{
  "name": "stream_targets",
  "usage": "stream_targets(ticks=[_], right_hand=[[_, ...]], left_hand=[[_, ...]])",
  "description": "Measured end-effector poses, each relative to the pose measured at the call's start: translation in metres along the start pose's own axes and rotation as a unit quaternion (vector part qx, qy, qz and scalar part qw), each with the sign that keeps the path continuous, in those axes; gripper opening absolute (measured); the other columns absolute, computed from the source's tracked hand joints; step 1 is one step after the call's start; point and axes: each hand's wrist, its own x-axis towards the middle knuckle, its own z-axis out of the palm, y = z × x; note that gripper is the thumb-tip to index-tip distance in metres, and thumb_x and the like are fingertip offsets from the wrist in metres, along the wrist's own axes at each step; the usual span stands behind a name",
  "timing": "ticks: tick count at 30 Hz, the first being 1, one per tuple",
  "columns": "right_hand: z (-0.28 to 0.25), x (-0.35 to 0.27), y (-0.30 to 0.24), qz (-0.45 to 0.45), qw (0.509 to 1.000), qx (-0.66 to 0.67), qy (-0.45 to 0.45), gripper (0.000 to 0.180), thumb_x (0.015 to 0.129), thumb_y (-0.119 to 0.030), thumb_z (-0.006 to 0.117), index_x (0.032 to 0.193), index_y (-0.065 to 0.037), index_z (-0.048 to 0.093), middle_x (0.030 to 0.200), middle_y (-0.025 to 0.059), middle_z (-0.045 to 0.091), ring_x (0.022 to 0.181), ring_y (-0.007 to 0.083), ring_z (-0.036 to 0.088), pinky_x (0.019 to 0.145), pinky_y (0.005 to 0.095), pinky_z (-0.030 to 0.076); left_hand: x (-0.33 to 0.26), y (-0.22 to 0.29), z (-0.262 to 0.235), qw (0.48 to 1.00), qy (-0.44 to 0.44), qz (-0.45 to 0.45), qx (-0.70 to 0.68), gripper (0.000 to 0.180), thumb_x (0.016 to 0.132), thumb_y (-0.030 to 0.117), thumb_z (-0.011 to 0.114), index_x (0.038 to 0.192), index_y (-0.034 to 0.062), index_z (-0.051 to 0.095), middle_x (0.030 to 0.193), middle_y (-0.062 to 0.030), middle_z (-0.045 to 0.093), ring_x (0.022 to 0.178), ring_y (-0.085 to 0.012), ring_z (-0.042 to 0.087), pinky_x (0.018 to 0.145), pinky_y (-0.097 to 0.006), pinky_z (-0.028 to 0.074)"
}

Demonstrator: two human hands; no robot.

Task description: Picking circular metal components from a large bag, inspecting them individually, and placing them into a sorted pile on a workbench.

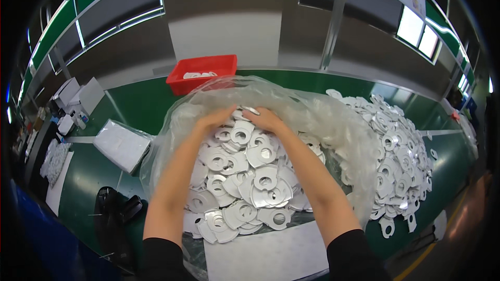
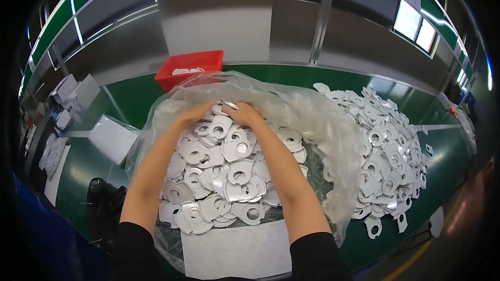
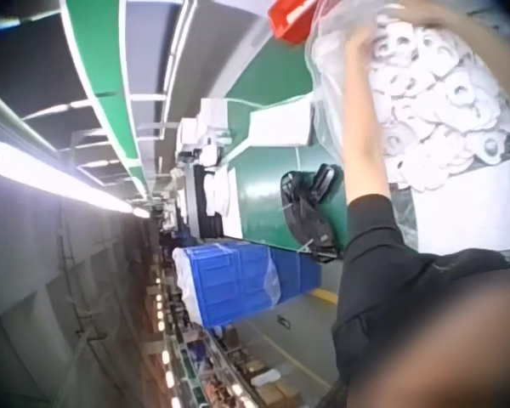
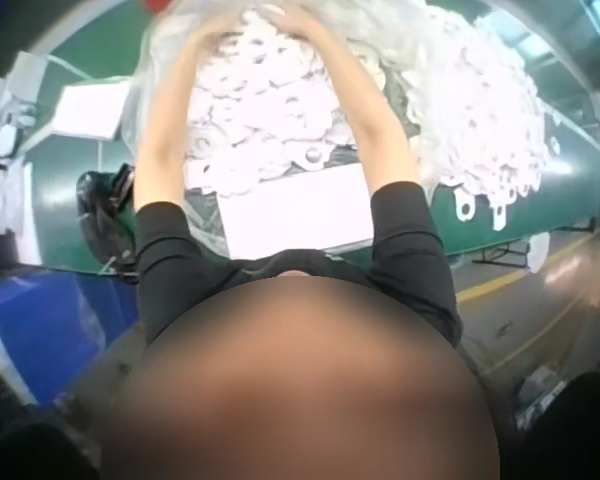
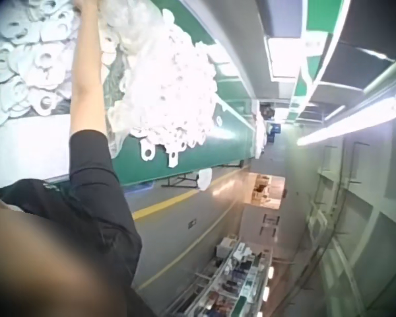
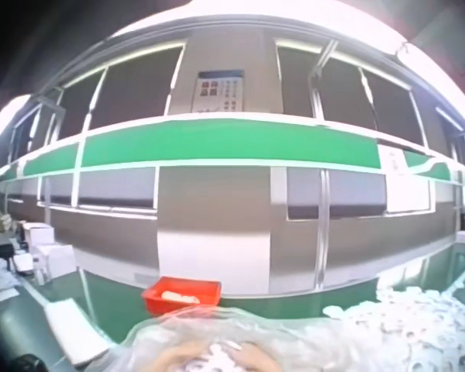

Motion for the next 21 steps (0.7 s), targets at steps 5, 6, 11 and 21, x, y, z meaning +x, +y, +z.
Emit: stream_targets(ticks=[5, 6, 11, 21], right_hand=[[-0.001, -0.016, -0.009, -0.143, 0.973, 0.154, -0.096, 0.053, 0.083, -0.043, 0.061, 0.120, -0.006, 0.053, 0.107, 0.0106, 0.061, 0.096, 0.0183, 0.057, 0.084, 0.0293, 0.044], [-0.003, -0.026, -0.019, -0.110, 0.982, 0.119, -0.100, 0.054, 0.083, -0.041, 0.061, 0.123, -0.006, 0.051, 0.110, 0.0113, 0.060, 0.099, 0.0188, 0.056, 0.086, 0.0292, 0.043], [-0.026, -0.083, -0.044, -0.224, 0.965, 0.099, -0.094, 0.059, 0.077, -0.045, 0.062, 0.119, -0.006, 0.052, 0.110, 0.0168, 0.061, 0.101, 0.0292, 0.059, 0.088, 0.0358, 0.044], [-0.002, -0.171, -0.053, -0.305, 0.938, -0.138, -0.089, 0.062, 0.081, -0.037, 0.061, 0.133, -0.009, 0.042, 0.127, 0.0166, 0.050, 0.121, 0.0335, 0.042, 0.097, 0.0478, 0.035]], left_hand=[[-0.037, 0.052, -0.017, 0.988, -0.135, 0.044, -0.059, 0.058, 0.092, 0.051, 0.041, 0.114, 0.0005, 0.059, 0.106, -0.0091, 0.062, 0.092, -0.0180, 0.056, 0.083, -0.032, 0.044], [-0.040, 0.042, -0.019, 0.988, -0.134, 0.041, -0.059, 0.058, 0.092, 0.051, 0.041, 0.114, 0.0005, 0.059, 0.106, -0.0091, 0.062, 0.092, -0.0180, 0.056, 0.083, -0.032, 0.044], [-0.101, 0.055, -0.031, 0.975, -0.117, 0.183, -0.036, 0.040, 0.093, 0.033, 0.049, 0.110, -0.0022, 0.059, 0.103, -0.0100, 0.063, 0.093, -0.0169, 0.056, 0.083, -0.030, 0.044], [-0.242, 0.032, -0.016, 0.879, 0.111, 0.359, 0.293, 0.026, 0.083, 0.026, 0.060, 0.099, 0.0048, 0.058, 0.102, -0.0136, 0.058, 0.112, -0.0316, 0.047, 0.098, -0.048, 0.029]])
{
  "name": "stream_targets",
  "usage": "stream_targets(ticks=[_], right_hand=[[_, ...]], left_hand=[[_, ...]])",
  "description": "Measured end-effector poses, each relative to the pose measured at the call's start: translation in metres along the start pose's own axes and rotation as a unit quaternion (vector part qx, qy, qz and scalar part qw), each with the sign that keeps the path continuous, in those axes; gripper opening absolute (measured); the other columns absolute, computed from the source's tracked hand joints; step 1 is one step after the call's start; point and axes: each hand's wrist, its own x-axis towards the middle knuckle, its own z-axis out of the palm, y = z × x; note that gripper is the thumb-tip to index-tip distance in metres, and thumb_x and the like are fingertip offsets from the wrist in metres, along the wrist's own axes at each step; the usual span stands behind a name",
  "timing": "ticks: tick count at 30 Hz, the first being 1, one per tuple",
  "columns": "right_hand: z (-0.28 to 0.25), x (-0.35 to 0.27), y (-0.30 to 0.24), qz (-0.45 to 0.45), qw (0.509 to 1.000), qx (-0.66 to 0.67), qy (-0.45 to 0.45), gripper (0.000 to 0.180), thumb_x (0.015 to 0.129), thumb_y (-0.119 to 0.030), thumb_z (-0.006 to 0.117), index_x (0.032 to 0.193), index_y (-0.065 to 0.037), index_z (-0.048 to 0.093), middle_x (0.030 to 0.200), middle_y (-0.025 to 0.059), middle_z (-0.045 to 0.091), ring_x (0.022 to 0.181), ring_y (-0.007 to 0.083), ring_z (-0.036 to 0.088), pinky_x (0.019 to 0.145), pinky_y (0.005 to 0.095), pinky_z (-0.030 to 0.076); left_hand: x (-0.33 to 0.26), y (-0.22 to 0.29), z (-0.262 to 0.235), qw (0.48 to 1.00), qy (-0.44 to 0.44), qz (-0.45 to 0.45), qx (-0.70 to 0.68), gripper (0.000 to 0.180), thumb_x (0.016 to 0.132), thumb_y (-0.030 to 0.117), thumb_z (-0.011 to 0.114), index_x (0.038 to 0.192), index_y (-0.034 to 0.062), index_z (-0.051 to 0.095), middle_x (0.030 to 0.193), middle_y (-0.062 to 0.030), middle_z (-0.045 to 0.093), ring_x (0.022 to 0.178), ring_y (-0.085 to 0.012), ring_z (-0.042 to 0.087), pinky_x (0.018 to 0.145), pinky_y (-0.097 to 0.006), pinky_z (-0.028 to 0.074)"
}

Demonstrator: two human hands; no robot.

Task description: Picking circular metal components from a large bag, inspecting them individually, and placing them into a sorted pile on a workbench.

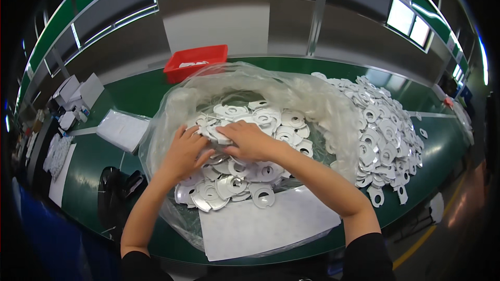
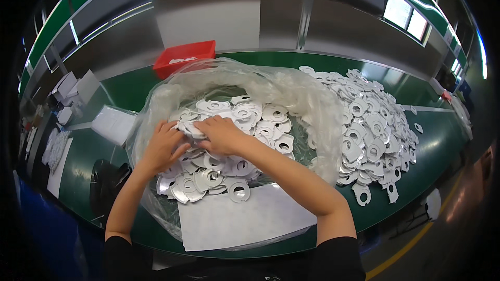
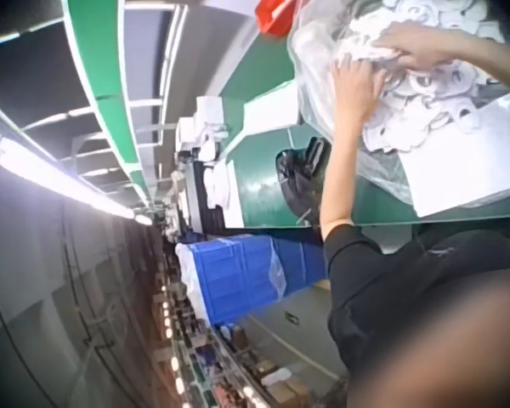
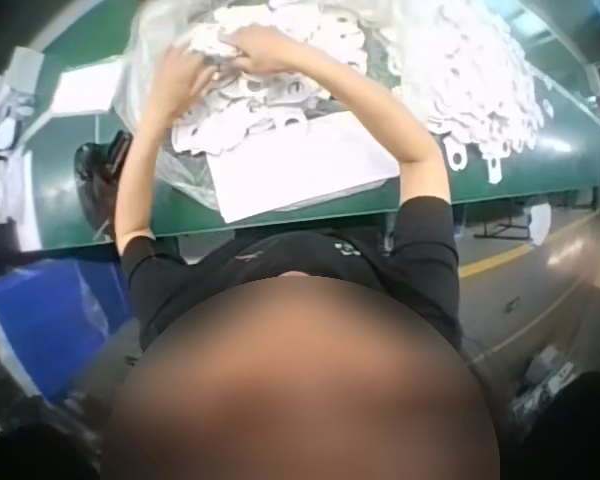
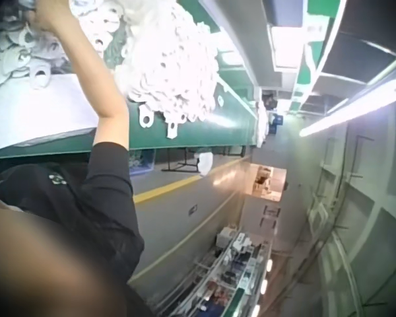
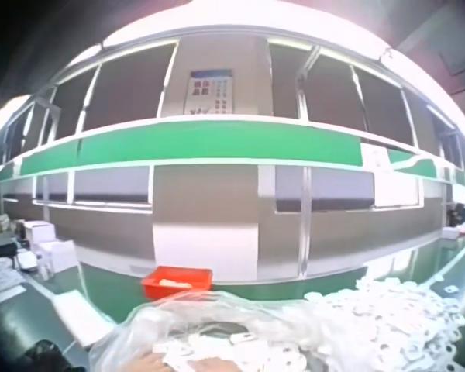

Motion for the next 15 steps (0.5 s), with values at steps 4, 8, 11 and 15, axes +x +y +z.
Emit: stream_targets(ticks=[4, 8, 11, 15], right_hand=[[-0.015, -0.004, 0.025, -0.009, 0.999, 0.031, 0.026, 0.067, 0.076, -0.038, 0.068, 0.131, -0.008, 0.045, 0.134, 0.0175, 0.045, 0.124, 0.0325, 0.039, 0.103, 0.0426, 0.032], [-0.043, -0.041, 0.048, 0.064, 0.976, 0.193, 0.074, 0.048, 0.079, -0.025, 0.066, 0.121, -0.005, 0.055, 0.119, 0.0138, 0.057, 0.107, 0.0239, 0.055, 0.091, 0.0352, 0.043], [-0.044, -0.081, 0.041, 0.117, 0.969, 0.160, 0.147, 0.031, 0.081, -0.017, 0.063, 0.110, -0.004, 0.063, 0.107, 0.0086, 0.064, 0.098, 0.0199, 0.060, 0.085, 0.0314, 0.046], [-0.029, -0.132, 0.002, 0.075, 0.962, 0.097, 0.244, 0.021, 0.077, -0.013, 0.067, 0.096, -0.003, 0.064, 0.094, 0.0115, 0.062, 0.090, 0.0289, 0.057, 0.081, 0.0350, 0.045]], left_hand=[[-0.036, 0.013, 0.008, 0.999, 0.020, -0.026, 0.039, 0.022, 0.083, 0.020, 0.059, 0.099, 0.0054, 0.059, 0.105, -0.0118, 0.058, 0.122, -0.0319, 0.041, 0.106, -0.052, 0.021], [-0.055, 0.020, 0.014, 0.995, 0.084, -0.057, 0.019, 0.019, 0.077, 0.008, 0.057, 0.096, 0.0045, 0.060, 0.101, -0.0112, 0.060, 0.115, -0.0344, 0.047, 0.103, -0.051, 0.025], [-0.058, 0.025, 0.017, 0.976, 0.178, -0.124, -0.004, 0.020, 0.073, 0.002, 0.056, 0.092, 0.0026, 0.060, 0.098, -0.0120, 0.061, 0.107, -0.0366, 0.052, 0.098, -0.050, 0.032], [-0.037, 0.069, 0.017, 0.959, 0.189, -0.201, -0.063, 0.022, 0.075, 0.007, 0.059, 0.096, 0.0011, 0.060, 0.104, -0.0139, 0.060, 0.104, -0.0365, 0.053, 0.094, -0.048, 0.036]])
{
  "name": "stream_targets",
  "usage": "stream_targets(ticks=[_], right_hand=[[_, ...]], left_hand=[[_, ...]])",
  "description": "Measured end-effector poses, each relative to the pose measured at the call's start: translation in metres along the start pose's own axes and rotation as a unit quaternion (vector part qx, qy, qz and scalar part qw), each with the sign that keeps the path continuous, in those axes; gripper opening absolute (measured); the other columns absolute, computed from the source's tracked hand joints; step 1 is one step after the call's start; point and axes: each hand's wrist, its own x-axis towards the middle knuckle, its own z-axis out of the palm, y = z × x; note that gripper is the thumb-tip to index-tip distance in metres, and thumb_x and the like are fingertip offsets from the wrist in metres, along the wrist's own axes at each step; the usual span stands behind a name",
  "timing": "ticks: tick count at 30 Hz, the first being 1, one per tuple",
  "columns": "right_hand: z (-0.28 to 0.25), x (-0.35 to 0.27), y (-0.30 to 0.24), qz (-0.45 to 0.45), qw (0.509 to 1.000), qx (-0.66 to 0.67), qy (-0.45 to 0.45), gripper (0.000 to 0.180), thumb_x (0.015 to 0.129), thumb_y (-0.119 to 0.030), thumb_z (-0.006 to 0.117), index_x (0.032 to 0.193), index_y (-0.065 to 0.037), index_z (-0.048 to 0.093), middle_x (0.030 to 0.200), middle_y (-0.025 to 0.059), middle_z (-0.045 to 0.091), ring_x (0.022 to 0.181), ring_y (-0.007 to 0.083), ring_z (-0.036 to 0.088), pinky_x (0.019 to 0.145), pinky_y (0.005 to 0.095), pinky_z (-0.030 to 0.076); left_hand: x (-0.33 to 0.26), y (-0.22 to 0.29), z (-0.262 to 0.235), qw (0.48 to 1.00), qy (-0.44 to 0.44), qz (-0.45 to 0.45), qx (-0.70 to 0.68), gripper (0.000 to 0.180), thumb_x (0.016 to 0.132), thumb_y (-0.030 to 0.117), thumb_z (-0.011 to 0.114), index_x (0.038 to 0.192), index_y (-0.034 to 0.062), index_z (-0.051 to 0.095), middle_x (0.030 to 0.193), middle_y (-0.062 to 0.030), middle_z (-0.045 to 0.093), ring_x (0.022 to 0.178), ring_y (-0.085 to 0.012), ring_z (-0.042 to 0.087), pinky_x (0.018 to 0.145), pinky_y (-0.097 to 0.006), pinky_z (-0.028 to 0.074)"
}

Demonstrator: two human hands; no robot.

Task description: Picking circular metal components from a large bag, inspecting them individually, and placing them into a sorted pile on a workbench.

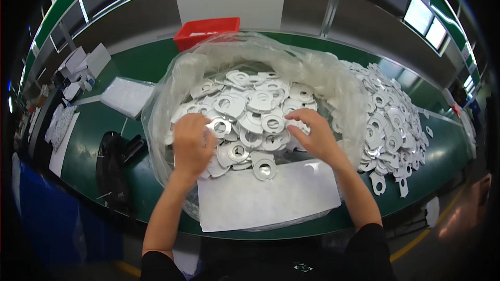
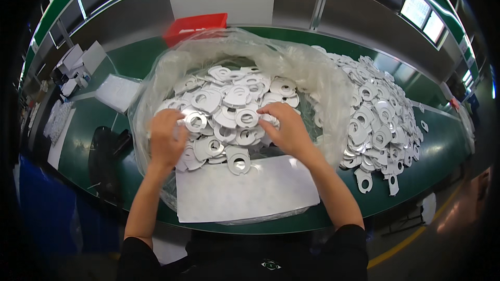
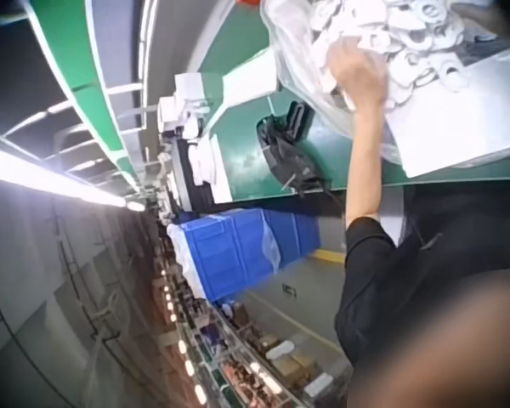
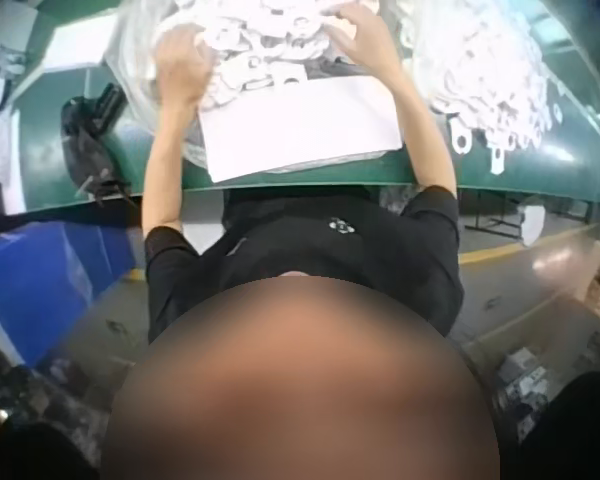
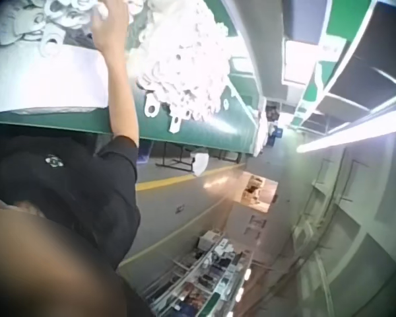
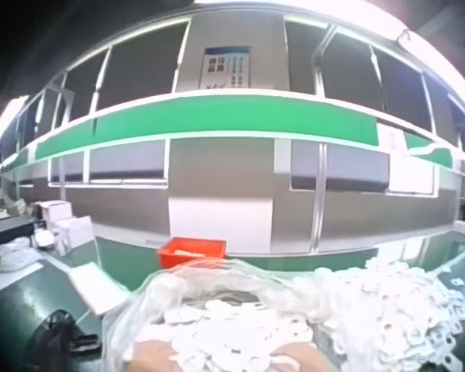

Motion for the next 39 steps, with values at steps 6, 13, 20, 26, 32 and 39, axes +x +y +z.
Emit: stream_targets(ticks=[6, 13, 20, 26, 32, 39], right_hand=[[0.034, -0.032, -0.013, 0.070, 0.996, 0.035, 0.031, 0.025, 0.078, 0.004, 0.058, 0.103, -0.001, 0.059, 0.096, 0.0114, 0.060, 0.078, 0.0213, 0.060, 0.065, 0.0274, 0.049], [0.029, -0.040, -0.018, 0.003, 0.998, 0.018, 0.062, 0.021, 0.079, 0.002, 0.059, 0.100, -0.002, 0.060, 0.097, 0.0132, 0.061, 0.080, 0.0270, 0.061, 0.067, 0.0322, 0.050], [0.049, -0.060, -0.028, -0.008, 0.984, 0.057, -0.166, 0.014, 0.077, -0.009, 0.069, 0.087, -0.001, 0.063, 0.081, 0.0116, 0.060, 0.073, 0.0242, 0.058, 0.062, 0.0328, 0.047], [0.054, -0.065, -0.040, 0.007, 0.982, -0.022, -0.189, 0.025, 0.072, -0.014, 0.072, 0.088, 0.000, 0.060, 0.085, 0.0120, 0.057, 0.083, 0.0300, 0.056, 0.072, 0.0374, 0.046], [0.048, -0.063, -0.042, 0.066, 0.969, -0.024, -0.237, 0.026, 0.070, -0.012, 0.073, 0.088, 0.000, 0.059, 0.087, 0.0135, 0.058, 0.085, 0.0305, 0.056, 0.074, 0.0374, 0.046], [0.050, -0.056, -0.042, 0.092, 0.958, -0.038, -0.269, 0.025, 0.069, -0.009, 0.073, 0.085, 0.001, 0.056, 0.084, 0.0143, 0.059, 0.086, 0.0309, 0.056, 0.076, 0.0381, 0.045]], left_hand=[[-0.019, 0.064, 0.055, 0.957, -0.208, 0.200, 0.034, 0.084, 0.067, 0.054, 0.070, 0.137, 0.0190, 0.039, 0.147, -0.0117, 0.026, 0.135, -0.0385, 0.019, 0.108, -0.055, 0.018], [0.013, -0.006, 0.054, 0.961, -0.099, 0.227, 0.126, 0.036, 0.070, 0.023, 0.068, 0.104, 0.0121, 0.061, 0.144, -0.0060, 0.035, 0.136, -0.0316, 0.024, 0.109, -0.054, 0.019], [0.014, -0.014, 0.039, 0.979, -0.113, 0.153, 0.076, 0.042, 0.073, 0.010, 0.065, 0.113, 0.0116, 0.057, 0.143, -0.0134, 0.034, 0.126, -0.0372, 0.036, 0.099, -0.049, 0.033], [0.008, -0.015, 0.043, 0.978, -0.081, 0.165, 0.093, 0.035, 0.069, 0.012, 0.070, 0.102, 0.0076, 0.058, 0.118, -0.0114, 0.055, 0.108, -0.0287, 0.051, 0.092, -0.041, 0.037], [0.009, 0.003, 0.037, 0.986, -0.114, 0.101, 0.068, 0.048, 0.070, 0.011, 0.070, 0.114, 0.0057, 0.052, 0.107, -0.0087, 0.054, 0.104, -0.0259, 0.050, 0.092, -0.040, 0.037], [0.014, 0.000, 0.043, 0.992, -0.087, 0.083, -0.032, 0.069, 0.064, 0.013, 0.076, 0.125, 0.0022, 0.046, 0.110, -0.0126, 0.053, 0.107, -0.0274, 0.048, 0.094, -0.040, 0.034]])
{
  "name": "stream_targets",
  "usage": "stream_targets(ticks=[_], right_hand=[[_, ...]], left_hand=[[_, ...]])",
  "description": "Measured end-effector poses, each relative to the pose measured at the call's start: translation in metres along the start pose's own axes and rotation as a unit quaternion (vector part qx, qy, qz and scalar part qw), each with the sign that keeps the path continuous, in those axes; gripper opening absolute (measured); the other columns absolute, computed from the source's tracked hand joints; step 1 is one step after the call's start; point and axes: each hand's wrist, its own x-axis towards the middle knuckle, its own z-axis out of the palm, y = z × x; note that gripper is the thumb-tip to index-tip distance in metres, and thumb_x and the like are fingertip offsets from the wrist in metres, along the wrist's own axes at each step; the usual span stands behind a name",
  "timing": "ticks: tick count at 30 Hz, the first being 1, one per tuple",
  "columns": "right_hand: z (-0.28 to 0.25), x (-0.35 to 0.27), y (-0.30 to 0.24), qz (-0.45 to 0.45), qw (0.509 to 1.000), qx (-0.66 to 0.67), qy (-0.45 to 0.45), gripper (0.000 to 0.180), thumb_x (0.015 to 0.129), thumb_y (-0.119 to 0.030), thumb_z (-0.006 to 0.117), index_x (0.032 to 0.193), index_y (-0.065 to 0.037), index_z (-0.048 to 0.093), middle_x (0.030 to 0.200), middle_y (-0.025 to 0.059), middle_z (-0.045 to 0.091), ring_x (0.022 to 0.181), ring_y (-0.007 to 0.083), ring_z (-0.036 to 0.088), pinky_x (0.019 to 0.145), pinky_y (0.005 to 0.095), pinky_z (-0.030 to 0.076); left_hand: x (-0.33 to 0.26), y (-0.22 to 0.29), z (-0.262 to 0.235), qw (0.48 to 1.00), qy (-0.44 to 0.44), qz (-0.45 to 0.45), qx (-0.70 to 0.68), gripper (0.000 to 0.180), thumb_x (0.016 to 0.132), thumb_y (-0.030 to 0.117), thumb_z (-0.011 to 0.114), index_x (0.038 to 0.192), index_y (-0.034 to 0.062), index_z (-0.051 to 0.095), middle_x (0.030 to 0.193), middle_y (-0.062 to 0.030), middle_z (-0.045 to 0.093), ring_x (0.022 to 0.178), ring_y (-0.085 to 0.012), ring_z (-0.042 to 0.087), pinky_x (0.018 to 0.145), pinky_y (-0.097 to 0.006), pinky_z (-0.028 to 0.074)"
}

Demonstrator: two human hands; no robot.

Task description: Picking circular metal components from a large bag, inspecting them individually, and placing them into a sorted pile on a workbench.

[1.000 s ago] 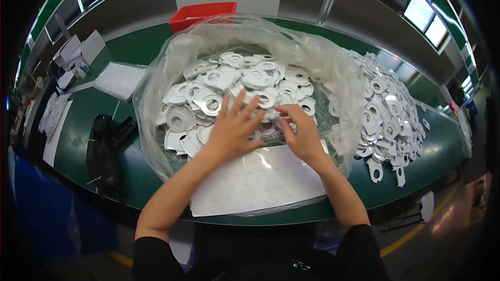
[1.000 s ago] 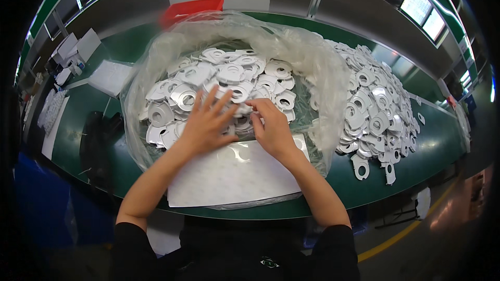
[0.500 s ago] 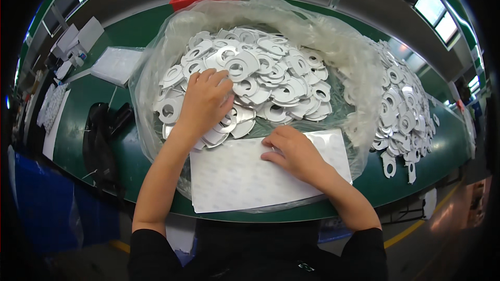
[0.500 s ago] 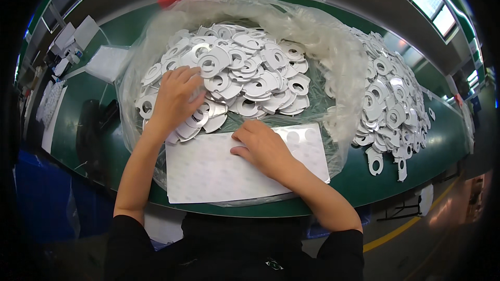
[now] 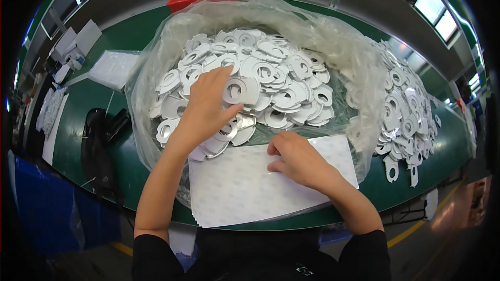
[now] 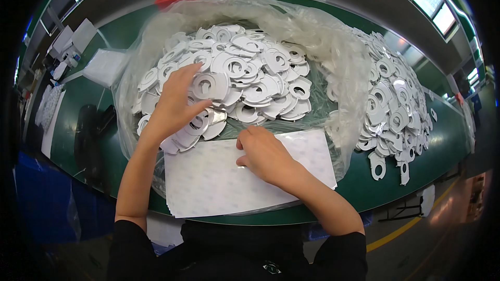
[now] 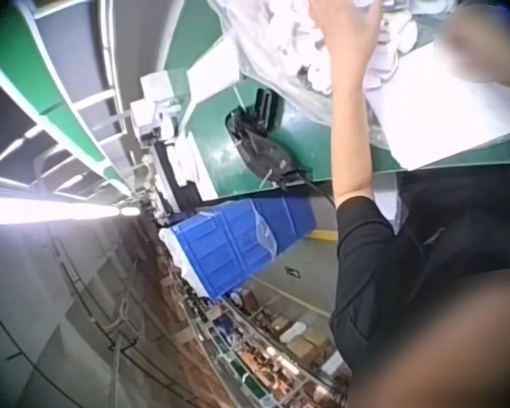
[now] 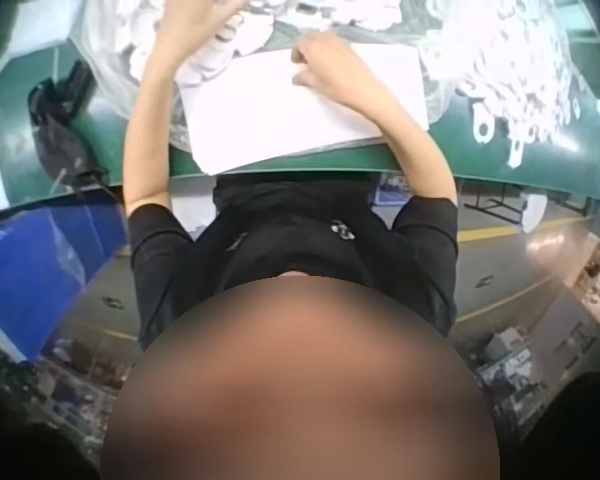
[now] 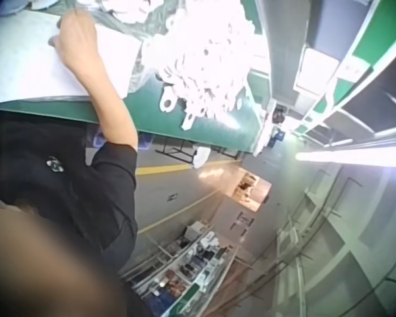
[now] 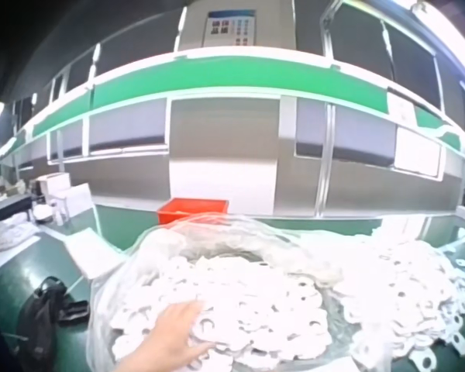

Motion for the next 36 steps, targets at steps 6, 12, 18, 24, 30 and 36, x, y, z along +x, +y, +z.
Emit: stream_targets(ticks=[6, 12, 18, 24, 30, 36], right_hand=[[0.003, -0.004, -0.007, -0.022, 0.999, 0.019, 0.033, 0.022, 0.068, -0.007, 0.072, 0.081, -0.001, 0.056, 0.087, 0.0128, 0.055, 0.088, 0.0304, 0.052, 0.077, 0.0384, 0.045], [0.022, -0.018, -0.014, -0.070, 0.990, -0.076, 0.099, 0.010, 0.073, -0.007, 0.065, 0.077, -0.002, 0.058, 0.077, 0.0109, 0.052, 0.078, 0.0285, 0.051, 0.069, 0.0378, 0.045], [0.023, -0.024, -0.011, -0.084, 0.985, -0.116, 0.094, 0.007, 0.075, -0.006, 0.062, 0.077, -0.002, 0.056, 0.080, 0.0104, 0.051, 0.079, 0.0284, 0.050, 0.069, 0.0363, 0.046], [0.022, -0.027, -0.010, -0.105, 0.984, -0.108, 0.093, 0.014, 0.075, -0.010, 0.065, 0.083, -0.002, 0.056, 0.082, 0.0102, 0.051, 0.080, 0.0284, 0.051, 0.070, 0.0369, 0.046], [0.014, -0.025, -0.005, -0.119, 0.988, -0.038, 0.091, 0.020, 0.074, -0.014, 0.068, 0.085, -0.003, 0.056, 0.082, 0.0108, 0.052, 0.080, 0.0284, 0.051, 0.070, 0.0374, 0.045], [0.015, -0.028, -0.003, -0.119, 0.988, -0.050, 0.081, 0.021, 0.074, -0.014, 0.068, 0.086, -0.003, 0.055, 0.084, 0.0108, 0.053, 0.081, 0.0285, 0.052, 0.071, 0.0375, 0.045]], left_hand=[[0.004, 0.001, -0.001, 0.996, -0.052, -0.002, 0.068, 0.060, 0.057, 0.011, 0.079, 0.110, 0.0028, 0.052, 0.103, -0.0103, 0.052, 0.101, -0.0273, 0.048, 0.089, -0.039, 0.036], [0.009, 0.020, -0.018, 0.998, -0.034, -0.050, 0.025, 0.045, 0.057, 0.011, 0.079, 0.093, 0.0041, 0.052, 0.092, -0.0109, 0.055, 0.090, -0.0283, 0.052, 0.078, -0.035, 0.040], [0.000, 0.058, -0.023, 0.906, -0.072, -0.214, -0.359, 0.022, 0.077, 0.013, 0.071, 0.090, -0.0020, 0.062, 0.071, -0.0042, 0.058, 0.067, -0.0088, 0.050, 0.062, -0.024, 0.041], [-0.035, 0.076, 0.041, 0.683, -0.011, -0.373, -0.628, 0.018, 0.076, 0.011, 0.072, 0.087, 0.0019, 0.060, 0.082, -0.0005, 0.060, 0.076, -0.0069, 0.054, 0.069, -0.022, 0.044], [-0.046, 0.075, 0.052, 0.810, 0.028, -0.269, -0.520, 0.015, 0.077, 0.002, 0.071, 0.084, 0.0005, 0.058, 0.078, -0.0006, 0.059, 0.070, -0.0046, 0.053, 0.064, -0.018, 0.044], [-0.041, 0.078, 0.041, 0.667, 0.063, -0.305, -0.676, 0.013, 0.079, 0.003, 0.063, 0.084, 0.0026, 0.051, 0.098, -0.0095, 0.060, 0.086, -0.0121, 0.056, 0.078, -0.026, 0.045]])
